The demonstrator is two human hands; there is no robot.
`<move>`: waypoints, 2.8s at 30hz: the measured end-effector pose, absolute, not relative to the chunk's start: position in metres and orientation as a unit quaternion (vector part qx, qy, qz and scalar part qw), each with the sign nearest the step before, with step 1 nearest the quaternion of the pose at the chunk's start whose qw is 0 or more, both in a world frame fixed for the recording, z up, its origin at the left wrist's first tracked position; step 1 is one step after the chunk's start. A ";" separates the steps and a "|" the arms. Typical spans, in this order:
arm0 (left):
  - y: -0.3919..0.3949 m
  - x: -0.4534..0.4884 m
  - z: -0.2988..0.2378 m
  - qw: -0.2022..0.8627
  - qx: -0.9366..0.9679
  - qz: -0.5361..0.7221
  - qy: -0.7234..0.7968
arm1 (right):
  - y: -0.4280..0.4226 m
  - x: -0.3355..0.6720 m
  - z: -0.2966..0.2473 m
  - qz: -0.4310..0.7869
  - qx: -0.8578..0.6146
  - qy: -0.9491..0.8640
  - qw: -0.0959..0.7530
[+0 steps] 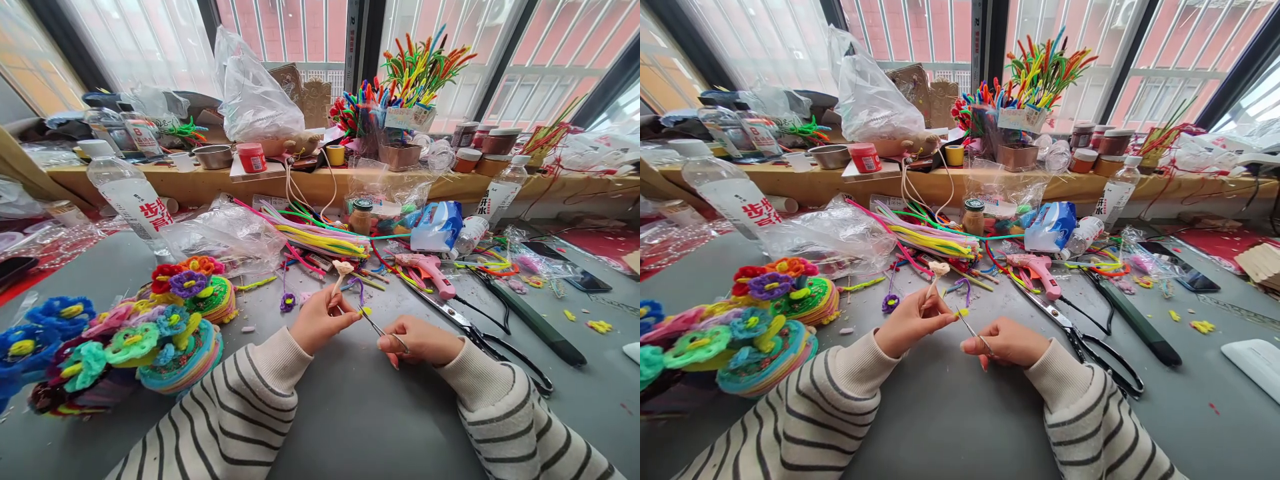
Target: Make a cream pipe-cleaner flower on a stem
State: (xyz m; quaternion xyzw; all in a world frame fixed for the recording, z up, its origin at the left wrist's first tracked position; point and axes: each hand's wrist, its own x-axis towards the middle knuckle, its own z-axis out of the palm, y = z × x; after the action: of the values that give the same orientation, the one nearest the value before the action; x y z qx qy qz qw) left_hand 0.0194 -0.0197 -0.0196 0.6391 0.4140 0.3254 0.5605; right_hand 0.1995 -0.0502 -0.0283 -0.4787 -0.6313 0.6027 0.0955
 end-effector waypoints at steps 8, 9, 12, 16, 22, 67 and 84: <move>-0.019 0.020 -0.020 0.552 0.636 0.318 0.436 | -0.051 0.200 -0.032 0.610 -0.488 -0.615 0.108; -0.019 0.020 -0.020 0.551 0.636 0.316 0.438 | -0.051 0.200 -0.033 0.609 -0.487 -0.617 0.107; -0.019 0.019 -0.020 0.548 0.638 0.310 0.443 | -0.051 0.201 -0.034 0.608 -0.485 -0.621 0.101; -0.019 0.019 -0.019 0.549 0.636 0.317 0.441 | -0.052 0.198 -0.032 0.601 -0.478 -0.633 0.094; -0.022 0.020 -0.016 0.557 0.662 0.303 0.401 | -0.054 0.199 -0.028 0.638 -0.415 -0.645 0.073; -0.019 0.017 -0.023 0.466 0.750 0.238 0.404 | -0.043 0.205 -0.036 0.737 -0.397 -0.545 0.050; -0.016 0.015 -0.020 0.420 0.765 0.218 0.438 | -0.019 0.195 -0.024 0.795 -0.390 -0.448 -0.126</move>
State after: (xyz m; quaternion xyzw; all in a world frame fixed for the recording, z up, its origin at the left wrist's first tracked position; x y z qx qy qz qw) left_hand 0.0149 -0.0155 -0.0203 0.7648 0.4376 0.2181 0.4195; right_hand 0.1949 -0.0188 -0.0244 -0.3899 -0.4478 0.7948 -0.1256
